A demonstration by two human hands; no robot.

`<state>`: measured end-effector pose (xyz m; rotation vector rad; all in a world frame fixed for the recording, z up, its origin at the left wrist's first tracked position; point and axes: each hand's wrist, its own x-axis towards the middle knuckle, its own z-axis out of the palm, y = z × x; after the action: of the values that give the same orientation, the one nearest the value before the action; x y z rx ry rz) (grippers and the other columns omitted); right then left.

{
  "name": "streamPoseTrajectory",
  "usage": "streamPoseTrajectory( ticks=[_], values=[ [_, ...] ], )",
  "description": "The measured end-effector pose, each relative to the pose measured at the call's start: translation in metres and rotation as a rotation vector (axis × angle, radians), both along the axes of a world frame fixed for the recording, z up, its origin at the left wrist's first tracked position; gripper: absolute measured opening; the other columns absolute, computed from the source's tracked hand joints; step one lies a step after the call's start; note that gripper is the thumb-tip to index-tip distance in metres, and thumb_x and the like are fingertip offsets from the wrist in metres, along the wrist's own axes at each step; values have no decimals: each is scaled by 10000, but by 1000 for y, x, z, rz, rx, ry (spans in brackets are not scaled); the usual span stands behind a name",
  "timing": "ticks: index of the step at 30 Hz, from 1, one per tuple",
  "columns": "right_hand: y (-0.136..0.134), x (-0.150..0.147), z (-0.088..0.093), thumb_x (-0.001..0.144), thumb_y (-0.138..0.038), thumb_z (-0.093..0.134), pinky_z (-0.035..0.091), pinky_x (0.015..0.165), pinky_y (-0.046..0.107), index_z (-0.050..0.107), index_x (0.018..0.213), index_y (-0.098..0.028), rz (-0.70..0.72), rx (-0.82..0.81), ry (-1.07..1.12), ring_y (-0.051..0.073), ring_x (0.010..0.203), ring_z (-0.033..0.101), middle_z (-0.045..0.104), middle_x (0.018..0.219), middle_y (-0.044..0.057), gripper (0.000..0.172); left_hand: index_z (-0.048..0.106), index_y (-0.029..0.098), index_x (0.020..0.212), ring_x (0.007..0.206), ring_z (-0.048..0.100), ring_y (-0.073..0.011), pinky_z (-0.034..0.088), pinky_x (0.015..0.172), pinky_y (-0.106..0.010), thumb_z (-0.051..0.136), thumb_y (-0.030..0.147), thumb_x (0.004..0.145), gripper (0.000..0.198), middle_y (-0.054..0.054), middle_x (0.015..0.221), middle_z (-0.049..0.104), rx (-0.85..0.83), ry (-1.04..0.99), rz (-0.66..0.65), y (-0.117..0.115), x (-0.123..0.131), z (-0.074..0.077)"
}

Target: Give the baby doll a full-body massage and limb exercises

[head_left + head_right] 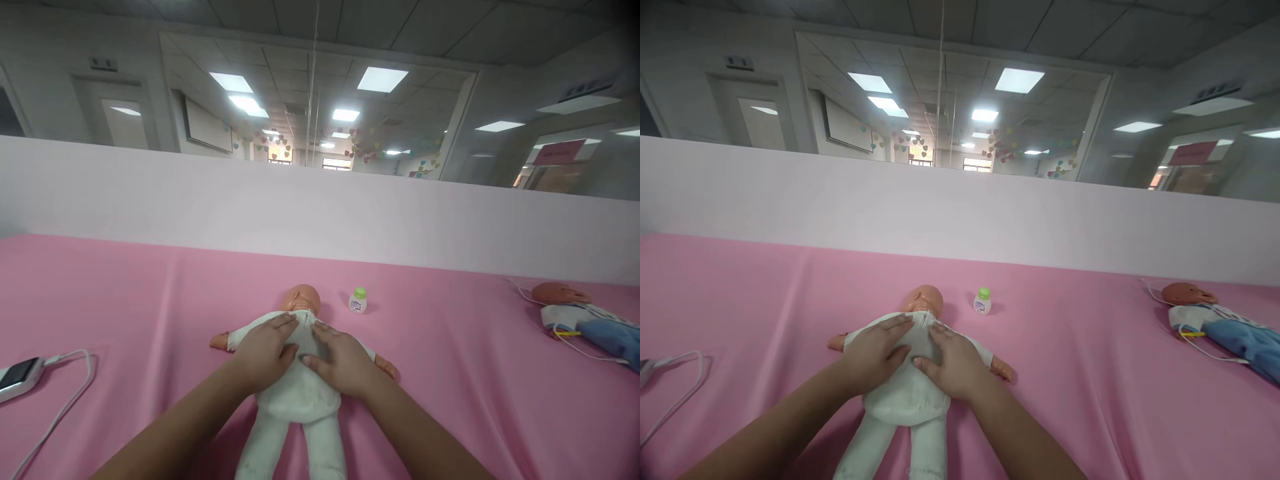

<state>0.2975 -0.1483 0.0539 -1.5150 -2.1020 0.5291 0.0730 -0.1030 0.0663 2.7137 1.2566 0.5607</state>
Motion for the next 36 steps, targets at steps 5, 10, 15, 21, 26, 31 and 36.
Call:
streamPoseTrajectory(
  ticks=[5, 10, 15, 21, 26, 31, 36],
  values=[
    [3, -3, -11, 928, -574, 631, 305, 1259, 428, 400, 1600, -208, 41, -39, 24, 286, 1530, 379, 395, 1645, 92, 800, 624, 108, 1427, 1392, 560, -334, 415, 1204, -503, 490, 256, 932, 533, -157, 1497, 598, -58, 31, -33, 1, 10, -13],
    [2, 0, -18, 935, -570, 626, 313, 1252, 435, 422, 1590, -240, 53, -39, 84, 283, 1522, 394, 425, 1630, 74, 761, 665, 143, 1378, 1329, 610, -348, 447, 1158, -491, 479, 267, 937, 495, -139, 1431, 659, -70, 29, -17, -1, 8, -8],
    [16, 4, -5, 926, -533, 651, 372, 1205, 451, 513, 1537, -248, -9, 14, 124, 315, 1471, 469, 514, 1573, 85, 688, 708, 208, 1285, 1153, 705, -315, 530, 1036, -451, 522, 302, 920, 420, -98, 1252, 759, -17, 59, 23, 18, 8, 9],
    [20, -1, -11, 938, -515, 630, 402, 1177, 412, 583, 1479, -261, -24, -6, 122, 297, 1426, 527, 569, 1527, 77, 599, 720, 118, 1262, 1249, 666, -323, 485, 1115, -449, 451, 204, 938, 430, -167, 1344, 709, 52, 38, -79, 21, 17, -24],
    [22, 3, -21, 941, -532, 610, 380, 1195, 415, 549, 1508, -251, -66, 21, 124, 289, 1451, 496, 544, 1551, 75, 635, 667, 104, 1350, 1303, 627, -324, 457, 1165, -481, 462, 215, 942, 470, -172, 1412, 665, 118, 42, -57, 22, 7, -29],
    [27, 7, -20, 963, -513, 571, 394, 1167, 424, 563, 1486, -223, -106, 36, 44, 300, 1403, 537, 577, 1520, 98, 598, 566, 65, 1448, 1356, 579, -341, 434, 1179, -518, 450, 283, 966, 542, -210, 1469, 607, 143, 104, 3, 29, 0, -31],
    [29, 6, -16, 995, -516, 508, 485, 1025, 391, 648, 1381, -257, -48, 6, 21, 286, 1222, 662, 680, 1393, 74, 486, 529, 102, 1474, 1312, 608, -282, 458, 1154, -448, 382, 271, 999, 525, -169, 1462, 608, 44, 12, 26, 30, 4, -46]
  ],
)
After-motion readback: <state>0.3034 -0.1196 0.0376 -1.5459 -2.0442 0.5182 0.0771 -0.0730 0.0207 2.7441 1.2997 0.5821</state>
